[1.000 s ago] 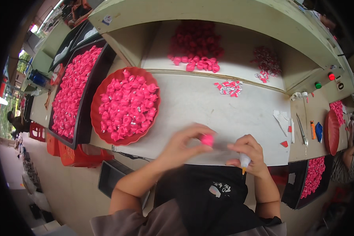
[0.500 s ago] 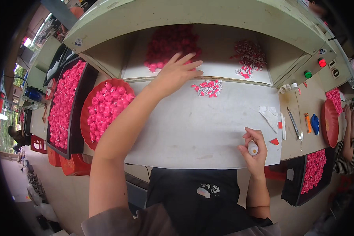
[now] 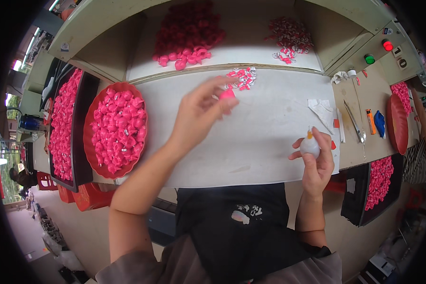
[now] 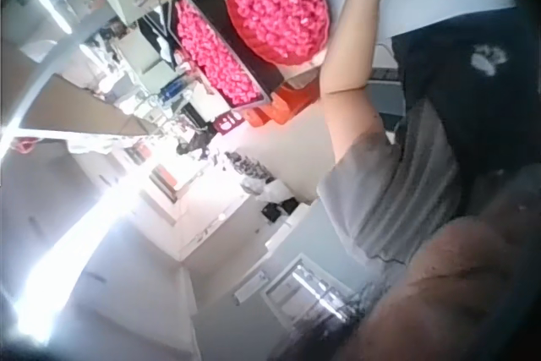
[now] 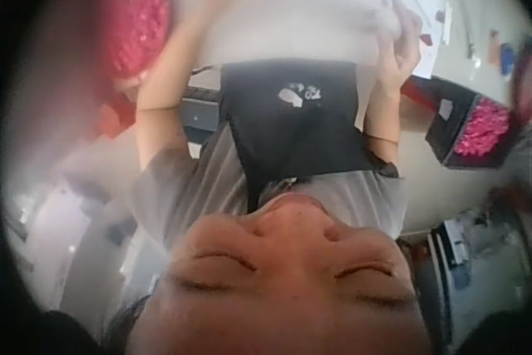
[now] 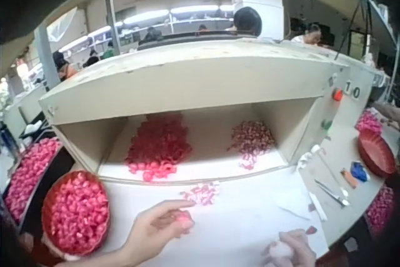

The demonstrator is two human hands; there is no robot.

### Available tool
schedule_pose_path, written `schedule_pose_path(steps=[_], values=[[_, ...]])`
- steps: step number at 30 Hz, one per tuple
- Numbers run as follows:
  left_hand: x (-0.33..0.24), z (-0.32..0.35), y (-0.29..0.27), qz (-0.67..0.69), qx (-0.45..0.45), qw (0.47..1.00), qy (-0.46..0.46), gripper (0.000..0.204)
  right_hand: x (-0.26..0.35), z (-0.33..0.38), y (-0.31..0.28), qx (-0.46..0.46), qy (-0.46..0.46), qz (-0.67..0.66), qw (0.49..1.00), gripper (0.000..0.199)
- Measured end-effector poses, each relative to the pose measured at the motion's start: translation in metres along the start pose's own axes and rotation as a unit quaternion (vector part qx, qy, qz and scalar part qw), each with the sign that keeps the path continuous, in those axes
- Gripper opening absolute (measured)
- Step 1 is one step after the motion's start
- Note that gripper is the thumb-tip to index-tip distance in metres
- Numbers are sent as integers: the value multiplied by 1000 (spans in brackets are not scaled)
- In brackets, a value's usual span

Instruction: The person repeatedly picks up small pink plastic components from a tray, applies a small amount of liquid from a squeeze bottle, and inserts a white piece into each component. The finished items are placed on the table. The process is repeated continuously throughout the clip.

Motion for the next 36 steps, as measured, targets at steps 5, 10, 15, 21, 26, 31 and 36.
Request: schedule_pose_path(steps=[5,10,15,21,26,31,36], values=[[30,61,41,247,60,962,-97,30,6,1,7,-55,-97,-162,981,33],[34,80,57,314,20,947,-63,31,14,7,20,-50,-135,-146,979,43],[42,86,55,181,-11,982,49,33,22,18,31,45,-246,6,968,46],[38,91,49,128,15,990,60,33,23,20,41,94,-291,100,947,44],[40,89,52,143,-18,986,79,32,25,22,44,113,-287,129,942,44],[39,90,51,128,-6,989,73,32,25,22,44,120,-283,149,940,44],[37,90,51,73,-5,994,75,32,26,22,42,128,-303,173,928,44]])
Point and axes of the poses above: each hand's wrist, its own z-axis away from the middle knuckle, its own y-axis out of the palm, x = y × z, the point moved 1 cm from there along -z, towards the middle knuckle, and after that the axes turned 5 degrees about x, right-handed, at the moved point
